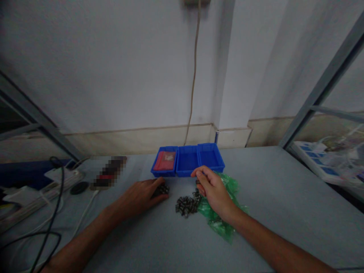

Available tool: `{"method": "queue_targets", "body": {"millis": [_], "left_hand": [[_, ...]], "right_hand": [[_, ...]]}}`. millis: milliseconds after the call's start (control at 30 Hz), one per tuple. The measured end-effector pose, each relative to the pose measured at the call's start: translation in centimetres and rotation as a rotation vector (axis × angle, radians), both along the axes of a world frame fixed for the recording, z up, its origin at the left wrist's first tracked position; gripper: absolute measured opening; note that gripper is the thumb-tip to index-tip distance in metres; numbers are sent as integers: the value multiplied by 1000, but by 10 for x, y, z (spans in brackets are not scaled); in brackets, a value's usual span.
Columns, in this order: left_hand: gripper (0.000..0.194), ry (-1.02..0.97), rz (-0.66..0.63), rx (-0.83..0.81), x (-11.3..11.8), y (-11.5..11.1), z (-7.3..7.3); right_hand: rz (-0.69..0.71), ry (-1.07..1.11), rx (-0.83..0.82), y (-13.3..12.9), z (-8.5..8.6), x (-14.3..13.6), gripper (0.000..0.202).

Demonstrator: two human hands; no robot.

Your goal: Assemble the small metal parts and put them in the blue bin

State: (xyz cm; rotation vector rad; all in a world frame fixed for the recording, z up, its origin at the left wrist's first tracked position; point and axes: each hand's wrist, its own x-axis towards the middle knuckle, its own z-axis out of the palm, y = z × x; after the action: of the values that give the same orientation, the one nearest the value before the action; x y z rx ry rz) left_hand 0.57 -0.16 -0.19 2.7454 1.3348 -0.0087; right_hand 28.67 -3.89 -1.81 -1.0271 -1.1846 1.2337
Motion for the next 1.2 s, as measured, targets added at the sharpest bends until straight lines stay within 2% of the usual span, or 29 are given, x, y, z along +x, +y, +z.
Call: {"method": "queue_targets", "body": {"millis": [100, 200, 300, 467, 567, 667, 767, 833, 933, 1067, 1200], "left_hand": [[45, -16, -1, 5, -1, 0, -1], [46, -11, -10, 8, -2, 0, -1], [45, -22, -18, 10, -2, 0, -1], [43, -26, -23, 18, -2, 0, -1], [44, -28, -11, 14, -2, 0, -1], [45, -35, -22, 15, -2, 0, -1], [44, -35, -34, 24, -3, 1, -3], [45, -30, -30, 36, -4, 2, -4], [45, -18, -24, 33, -4, 2, -5], [48, -47, -32, 34, -5, 2, -6], [48, -45, -37, 43, -5, 3, -7]], "right_hand": [[54, 163, -56, 2, -1, 1, 30], [63, 155, -36, 2, 0, 4, 26], [-5, -92, 106, 1, 1, 6, 25], [-158, -572, 489, -5, 4, 10, 19], [-151, -768, 641, -9, 4, 11, 17], [-112, -832, 672, -10, 3, 11, 12], [-57, -767, 605, -9, 4, 9, 15], [-32, -667, 488, -7, 4, 8, 14], [33, -394, 261, -3, 5, 8, 17], [210, -59, 15, 1, 7, 8, 24], [192, 151, -112, 2, 7, 8, 27]]}}
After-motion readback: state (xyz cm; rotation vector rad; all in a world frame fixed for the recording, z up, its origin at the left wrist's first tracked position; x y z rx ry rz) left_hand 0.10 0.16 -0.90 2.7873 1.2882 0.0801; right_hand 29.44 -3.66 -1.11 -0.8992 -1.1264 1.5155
